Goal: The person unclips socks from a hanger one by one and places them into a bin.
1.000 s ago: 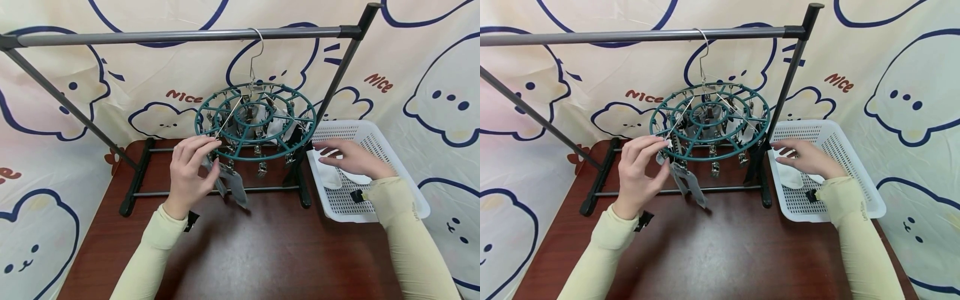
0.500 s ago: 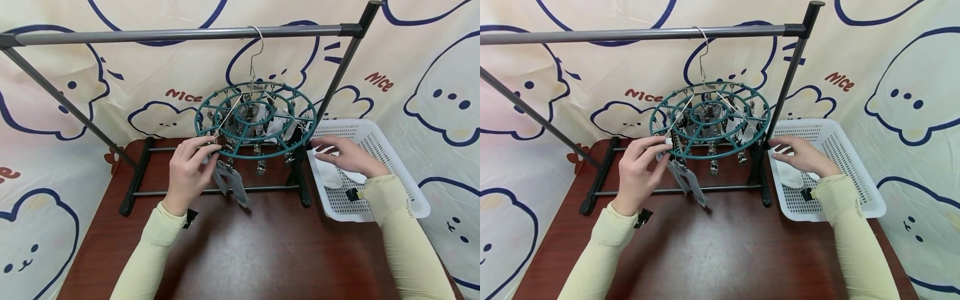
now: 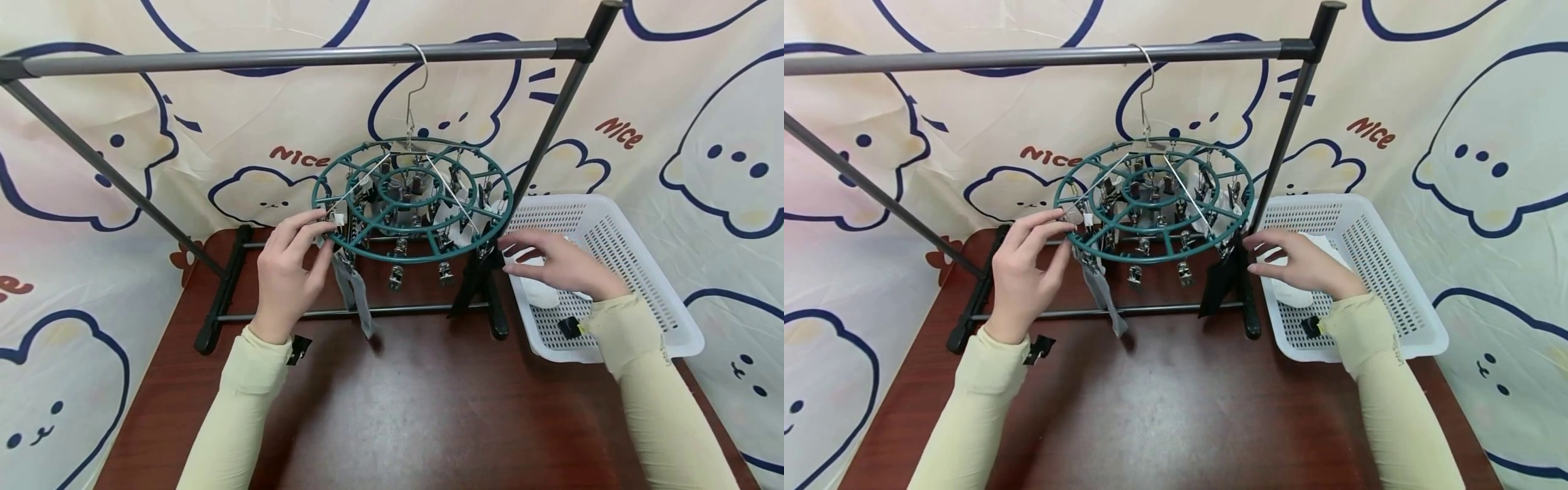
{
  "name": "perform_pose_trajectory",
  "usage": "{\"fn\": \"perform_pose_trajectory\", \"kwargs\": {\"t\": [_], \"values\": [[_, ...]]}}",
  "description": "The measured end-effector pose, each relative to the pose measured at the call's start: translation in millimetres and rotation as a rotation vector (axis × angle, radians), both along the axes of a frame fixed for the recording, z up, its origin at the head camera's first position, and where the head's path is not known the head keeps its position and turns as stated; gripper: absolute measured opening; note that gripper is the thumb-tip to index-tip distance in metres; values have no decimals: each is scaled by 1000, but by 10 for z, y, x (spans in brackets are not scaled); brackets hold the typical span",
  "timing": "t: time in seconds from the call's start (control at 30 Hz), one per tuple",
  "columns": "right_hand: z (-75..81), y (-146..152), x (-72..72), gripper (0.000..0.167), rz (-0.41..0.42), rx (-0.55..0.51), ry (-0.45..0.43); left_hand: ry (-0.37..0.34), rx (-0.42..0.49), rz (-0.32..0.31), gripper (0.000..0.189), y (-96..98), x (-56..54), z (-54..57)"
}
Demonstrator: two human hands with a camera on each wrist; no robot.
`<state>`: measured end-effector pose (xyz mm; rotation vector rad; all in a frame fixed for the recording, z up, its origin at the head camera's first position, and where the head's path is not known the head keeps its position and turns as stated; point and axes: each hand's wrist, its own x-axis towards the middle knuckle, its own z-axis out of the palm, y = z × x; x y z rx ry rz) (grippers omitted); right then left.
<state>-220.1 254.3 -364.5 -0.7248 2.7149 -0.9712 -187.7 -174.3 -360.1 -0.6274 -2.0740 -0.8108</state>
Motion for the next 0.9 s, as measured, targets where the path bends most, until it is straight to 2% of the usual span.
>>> {"fn": "perform_pose_trajectory", "kwargs": {"t": [0.17, 0.33, 0.43, 0.63, 0.9], "values": [[-42, -102, 54, 45, 10, -29, -41, 90, -56, -16, 28, 1, -15, -38], [-37, -192, 133, 43, 0, -54, -45, 188, -163, -75, 29, 58, -11, -46], [-31, -229, 174, 42, -2, -61, -33, 194, -193, -84, 25, 83, -14, -41], [-59, -269, 221, 37, 15, -64, 26, 191, -186, -28, 18, 89, -39, -24], [11, -384, 404, 20, 20, -89, 146, 181, -161, -15, 19, 60, -78, 2]]}}
